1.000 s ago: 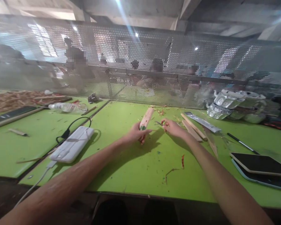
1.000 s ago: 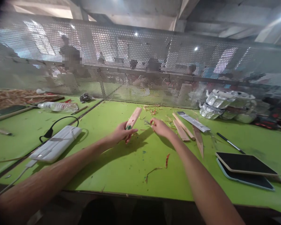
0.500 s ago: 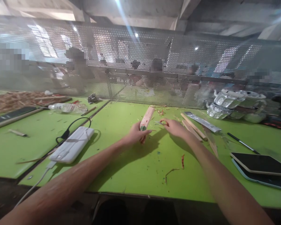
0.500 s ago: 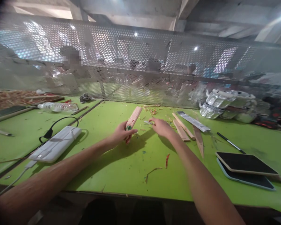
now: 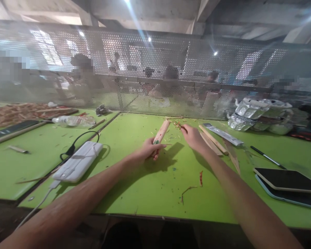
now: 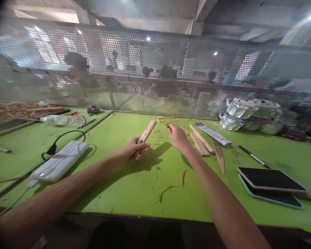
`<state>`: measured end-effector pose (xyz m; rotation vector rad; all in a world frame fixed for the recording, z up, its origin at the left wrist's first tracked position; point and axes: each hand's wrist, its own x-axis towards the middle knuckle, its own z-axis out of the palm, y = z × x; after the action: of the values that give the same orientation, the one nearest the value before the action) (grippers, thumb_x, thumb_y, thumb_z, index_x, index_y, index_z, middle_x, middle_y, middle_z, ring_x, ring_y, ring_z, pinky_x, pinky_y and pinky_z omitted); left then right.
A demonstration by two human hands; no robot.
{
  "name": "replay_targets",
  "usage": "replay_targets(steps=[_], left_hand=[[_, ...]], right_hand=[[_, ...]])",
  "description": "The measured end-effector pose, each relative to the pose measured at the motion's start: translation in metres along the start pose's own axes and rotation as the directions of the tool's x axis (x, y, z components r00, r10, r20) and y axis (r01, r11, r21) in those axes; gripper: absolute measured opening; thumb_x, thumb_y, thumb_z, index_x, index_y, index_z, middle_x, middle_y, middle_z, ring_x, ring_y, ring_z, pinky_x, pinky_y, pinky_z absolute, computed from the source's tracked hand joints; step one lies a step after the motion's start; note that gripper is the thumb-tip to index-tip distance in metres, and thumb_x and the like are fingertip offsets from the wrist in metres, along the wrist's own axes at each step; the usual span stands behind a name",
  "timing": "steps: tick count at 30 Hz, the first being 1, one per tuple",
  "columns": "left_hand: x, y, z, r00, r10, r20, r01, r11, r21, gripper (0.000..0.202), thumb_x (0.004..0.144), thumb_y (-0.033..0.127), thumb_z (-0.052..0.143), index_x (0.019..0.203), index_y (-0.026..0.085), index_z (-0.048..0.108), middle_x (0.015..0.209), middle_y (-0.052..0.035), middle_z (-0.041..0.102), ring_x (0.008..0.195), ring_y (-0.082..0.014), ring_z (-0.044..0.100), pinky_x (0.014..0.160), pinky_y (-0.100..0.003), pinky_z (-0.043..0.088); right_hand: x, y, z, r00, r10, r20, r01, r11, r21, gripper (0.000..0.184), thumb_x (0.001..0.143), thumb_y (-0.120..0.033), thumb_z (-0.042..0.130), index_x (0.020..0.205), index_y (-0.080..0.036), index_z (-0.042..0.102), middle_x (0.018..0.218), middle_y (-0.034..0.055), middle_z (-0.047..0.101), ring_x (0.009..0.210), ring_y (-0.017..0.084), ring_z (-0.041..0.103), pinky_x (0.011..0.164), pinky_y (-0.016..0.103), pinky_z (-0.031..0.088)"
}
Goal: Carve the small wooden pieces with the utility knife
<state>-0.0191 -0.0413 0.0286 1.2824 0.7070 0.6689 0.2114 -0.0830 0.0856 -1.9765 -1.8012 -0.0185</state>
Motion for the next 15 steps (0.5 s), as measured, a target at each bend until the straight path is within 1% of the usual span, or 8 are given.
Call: replay_targets(steps=[2, 4, 6, 8, 11, 13, 15], left_hand=[[0.003, -0.003, -0.002, 1.0, 0.018, 0.01, -0.018, 0.999, -0.037, 0.034, 0.093, 0.022, 0.084, 0.11, 0.015, 0.055, 0.057, 0.008, 0.058, 0.038, -0.0072, 0.052, 0.035, -0.015, 0.041], [0.004, -0.006, -0.004, 1.0, 0.029, 0.005, -0.028, 0.998, -0.053, 0.036, 0.093, 0.021, 0.085, 0.111, 0.015, 0.055, 0.058, 0.0068, 0.06, 0.04, -0.0075, 0.054, 0.036, -0.015, 0.044], [0.005, -0.006, -0.004, 0.999, 0.033, -0.003, -0.033, 0.998, -0.052, 0.036, 0.092, 0.017, 0.085, 0.114, 0.015, 0.056, 0.061, 0.0045, 0.063, 0.043, -0.0082, 0.057, 0.039, -0.016, 0.048], [0.004, -0.004, -0.003, 0.999, 0.047, -0.01, -0.048, 0.997, -0.061, 0.037, 0.092, 0.012, 0.084, 0.116, 0.015, 0.056, 0.065, 0.0029, 0.066, 0.046, -0.0085, 0.059, 0.041, -0.016, 0.051], [0.002, 0.001, -0.001, 0.998, 0.056, -0.029, -0.058, 0.995, -0.084, 0.038, 0.092, 0.007, 0.082, 0.121, 0.015, 0.057, 0.067, 0.003, 0.066, 0.05, -0.0087, 0.062, 0.045, -0.016, 0.054], [0.002, 0.001, -0.001, 0.998, 0.055, -0.039, -0.058, 0.995, -0.085, 0.039, 0.093, 0.006, 0.081, 0.122, 0.014, 0.057, 0.068, 0.0037, 0.065, 0.05, -0.0089, 0.062, 0.044, -0.016, 0.055], [0.003, 0.0, -0.002, 0.997, 0.065, -0.036, -0.067, 0.994, -0.081, 0.04, 0.093, 0.007, 0.081, 0.123, 0.014, 0.056, 0.069, 0.0036, 0.065, 0.05, -0.0089, 0.062, 0.043, -0.016, 0.054]], right_hand=[[-0.001, -0.001, 0.008, 0.996, -0.074, -0.047, 0.079, 0.991, 0.109, 0.035, 0.112, -0.02, 0.042, 0.124, -0.009, 0.073, 0.112, 0.0171, 0.076, 0.095, 0.024, 0.069, 0.083, 0.033, 0.052], [-0.004, -0.004, 0.016, 0.988, -0.144, -0.062, 0.153, 0.971, 0.183, 0.037, 0.112, -0.021, 0.043, 0.127, -0.01, 0.074, 0.118, 0.0184, 0.075, 0.103, 0.026, 0.07, 0.087, 0.037, 0.056], [-0.007, -0.008, 0.022, 0.979, -0.201, -0.026, 0.202, 0.958, 0.202, 0.038, 0.112, -0.024, 0.044, 0.128, -0.013, 0.077, 0.12, 0.0179, 0.075, 0.101, 0.027, 0.071, 0.086, 0.041, 0.06], [-0.01, -0.011, 0.026, 0.97, -0.239, 0.032, 0.23, 0.957, 0.177, 0.039, 0.113, -0.026, 0.045, 0.129, -0.017, 0.079, 0.119, 0.0161, 0.076, 0.094, 0.025, 0.072, 0.083, 0.043, 0.061], [-0.013, -0.015, 0.028, 0.956, -0.278, 0.096, 0.261, 0.952, 0.16, 0.038, 0.113, -0.028, 0.047, 0.13, -0.021, 0.081, 0.111, 0.0129, 0.079, 0.086, 0.023, 0.073, 0.081, 0.043, 0.062], [-0.014, -0.015, 0.028, 0.94, -0.318, 0.122, 0.289, 0.934, 0.21, 0.036, 0.112, -0.028, 0.05, 0.129, -0.021, 0.081, 0.111, 0.0126, 0.081, 0.091, 0.023, 0.075, 0.085, 0.044, 0.063], [-0.014, -0.014, 0.029, 0.925, -0.35, 0.149, 0.302, 0.913, 0.274, 0.035, 0.112, -0.028, 0.053, 0.131, -0.021, 0.081, 0.118, 0.013, 0.082, 0.098, 0.024, 0.077, 0.09, 0.046, 0.063]])
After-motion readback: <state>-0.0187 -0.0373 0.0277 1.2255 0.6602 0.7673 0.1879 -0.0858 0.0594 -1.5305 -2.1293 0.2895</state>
